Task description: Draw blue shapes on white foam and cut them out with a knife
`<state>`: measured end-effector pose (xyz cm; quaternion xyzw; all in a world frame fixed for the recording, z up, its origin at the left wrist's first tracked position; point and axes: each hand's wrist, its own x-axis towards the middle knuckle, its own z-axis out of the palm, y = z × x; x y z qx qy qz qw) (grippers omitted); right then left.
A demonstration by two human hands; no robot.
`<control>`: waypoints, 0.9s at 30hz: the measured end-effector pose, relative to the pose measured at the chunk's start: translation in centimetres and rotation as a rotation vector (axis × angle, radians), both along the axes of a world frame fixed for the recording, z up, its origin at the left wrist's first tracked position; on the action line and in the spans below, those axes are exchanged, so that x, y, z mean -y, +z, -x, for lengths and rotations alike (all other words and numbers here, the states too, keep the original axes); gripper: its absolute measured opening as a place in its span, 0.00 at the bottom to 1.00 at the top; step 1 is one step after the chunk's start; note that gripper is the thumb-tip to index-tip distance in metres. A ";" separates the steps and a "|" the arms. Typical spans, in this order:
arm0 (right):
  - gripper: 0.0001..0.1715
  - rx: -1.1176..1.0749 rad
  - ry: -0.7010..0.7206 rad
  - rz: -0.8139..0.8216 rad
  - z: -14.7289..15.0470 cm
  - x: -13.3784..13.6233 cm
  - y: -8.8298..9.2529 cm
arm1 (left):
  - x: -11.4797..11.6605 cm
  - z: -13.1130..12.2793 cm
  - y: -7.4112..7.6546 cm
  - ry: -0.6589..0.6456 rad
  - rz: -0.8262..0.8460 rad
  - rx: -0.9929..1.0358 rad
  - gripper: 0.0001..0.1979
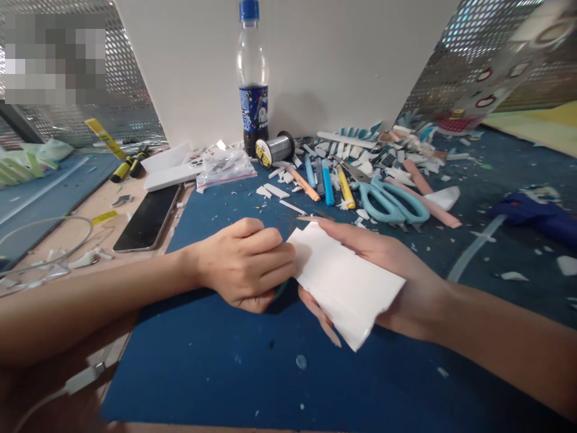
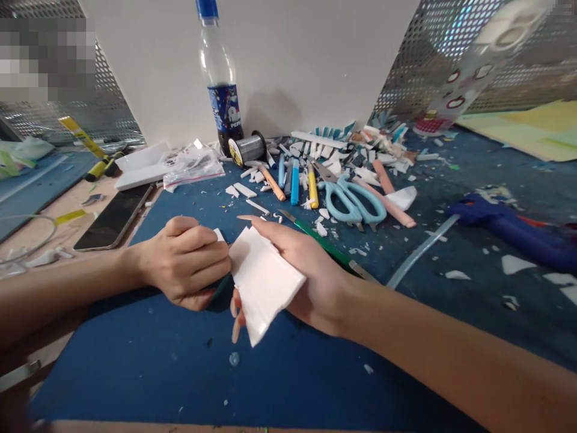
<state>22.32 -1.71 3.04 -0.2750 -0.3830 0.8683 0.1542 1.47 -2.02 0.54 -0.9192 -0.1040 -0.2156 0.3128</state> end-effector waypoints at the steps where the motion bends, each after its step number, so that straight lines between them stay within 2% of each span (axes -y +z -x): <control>1: 0.30 0.014 -0.009 0.033 0.1 0.1 0.0 | 0.0 0.0 0.0 -0.001 0.001 -0.007 0.21; 7: 0.30 0.017 -0.016 0.053 0.2 0.2 -0.4 | 0.1 0.0 0.0 -0.023 0.025 -0.024 0.19; 13: 0.21 0.011 -0.083 0.121 0.3 0.4 -0.2 | 0.1 -0.2 0.2 -0.030 0.027 -0.041 0.17; 20: 0.23 0.012 -0.067 0.091 0.1 0.5 -0.4 | 0.2 -0.3 0.2 -0.034 0.021 -0.040 0.19; 27: 0.25 -0.002 -0.060 0.094 0.2 0.5 -0.6 | 0.4 -0.4 0.4 -0.046 -0.002 -0.064 0.16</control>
